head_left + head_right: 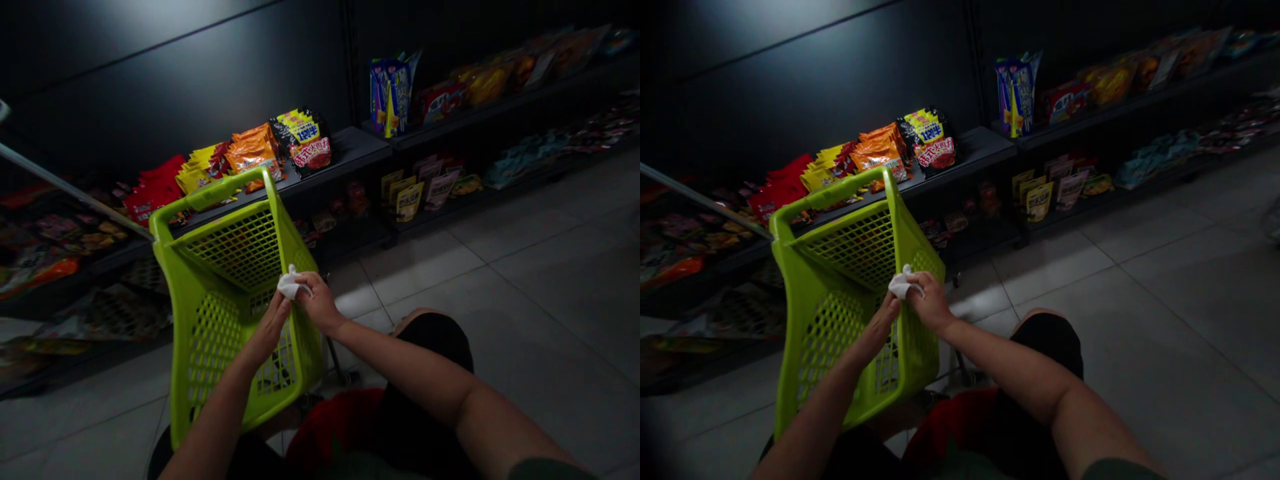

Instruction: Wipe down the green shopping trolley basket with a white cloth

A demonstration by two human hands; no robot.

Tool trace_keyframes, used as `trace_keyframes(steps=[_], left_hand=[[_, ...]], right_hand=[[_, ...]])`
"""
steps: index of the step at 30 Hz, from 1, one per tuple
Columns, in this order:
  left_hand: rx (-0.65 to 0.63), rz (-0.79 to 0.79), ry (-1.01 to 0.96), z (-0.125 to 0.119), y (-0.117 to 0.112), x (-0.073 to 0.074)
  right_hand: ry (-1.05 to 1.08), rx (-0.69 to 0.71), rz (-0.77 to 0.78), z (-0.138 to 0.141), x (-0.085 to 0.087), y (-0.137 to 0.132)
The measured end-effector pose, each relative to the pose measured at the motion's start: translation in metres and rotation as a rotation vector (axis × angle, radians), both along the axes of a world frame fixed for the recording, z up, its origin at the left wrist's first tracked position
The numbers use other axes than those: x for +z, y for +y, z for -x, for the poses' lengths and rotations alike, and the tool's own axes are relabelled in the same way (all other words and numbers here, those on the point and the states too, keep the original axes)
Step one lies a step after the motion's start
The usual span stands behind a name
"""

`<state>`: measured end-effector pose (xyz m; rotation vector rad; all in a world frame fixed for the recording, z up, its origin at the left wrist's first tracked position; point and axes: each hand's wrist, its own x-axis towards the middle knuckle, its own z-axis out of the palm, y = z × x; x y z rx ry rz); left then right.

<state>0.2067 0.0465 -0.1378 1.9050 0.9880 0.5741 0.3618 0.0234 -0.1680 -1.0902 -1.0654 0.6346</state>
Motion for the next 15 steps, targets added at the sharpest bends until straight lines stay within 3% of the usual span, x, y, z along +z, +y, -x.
trace_keyframes(steps=[5, 10, 15], left_hand=[[-0.044, -0.010, -0.005, 0.000, 0.001, 0.007], [-0.059, -0.026, -0.014, 0.001, 0.003, 0.003], [-0.058, -0.040, -0.033, -0.001, 0.009, 0.000]], right_hand=[[-0.008, 0.099, 0.096, 0.018, -0.003, -0.065], [-0.078, 0.195, 0.029, 0.033, -0.028, -0.133], [-0.196, 0.247, 0.033, 0.055, -0.043, -0.166]])
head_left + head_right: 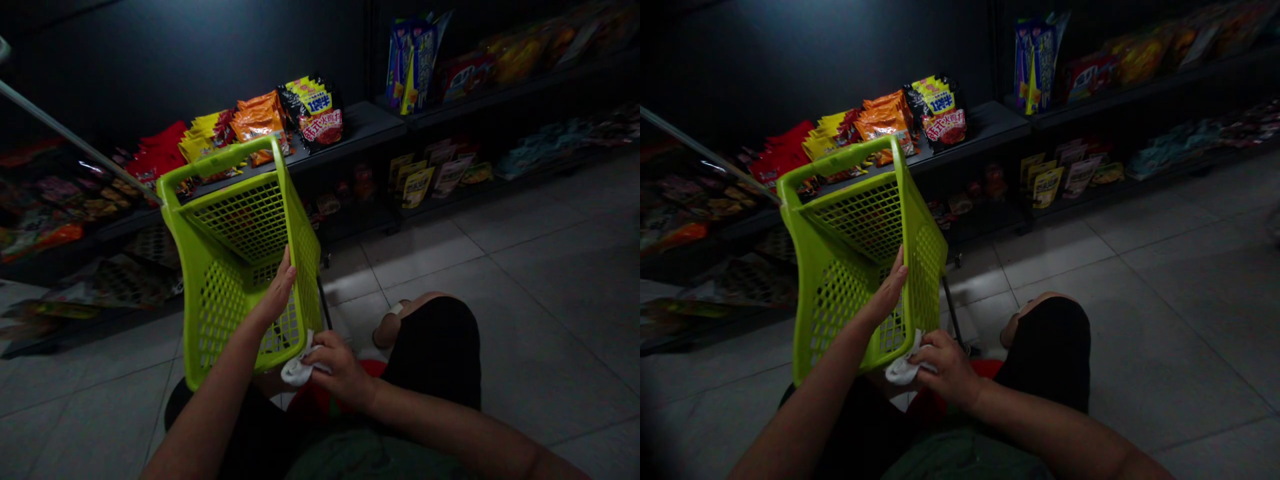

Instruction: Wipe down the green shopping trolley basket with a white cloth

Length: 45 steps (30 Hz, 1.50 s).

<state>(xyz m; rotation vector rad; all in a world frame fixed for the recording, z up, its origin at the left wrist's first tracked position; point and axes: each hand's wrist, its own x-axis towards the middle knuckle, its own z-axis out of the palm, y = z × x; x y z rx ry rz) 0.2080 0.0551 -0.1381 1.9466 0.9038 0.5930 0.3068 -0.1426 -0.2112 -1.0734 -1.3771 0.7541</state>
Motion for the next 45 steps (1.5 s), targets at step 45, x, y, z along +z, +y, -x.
trace_keyframes(steps=[45], left_hand=[[0.007, -0.064, -0.016, 0.004, 0.006, -0.009]], right_hand=[[0.221, -0.306, 0.206, 0.012, -0.032, 0.033]])
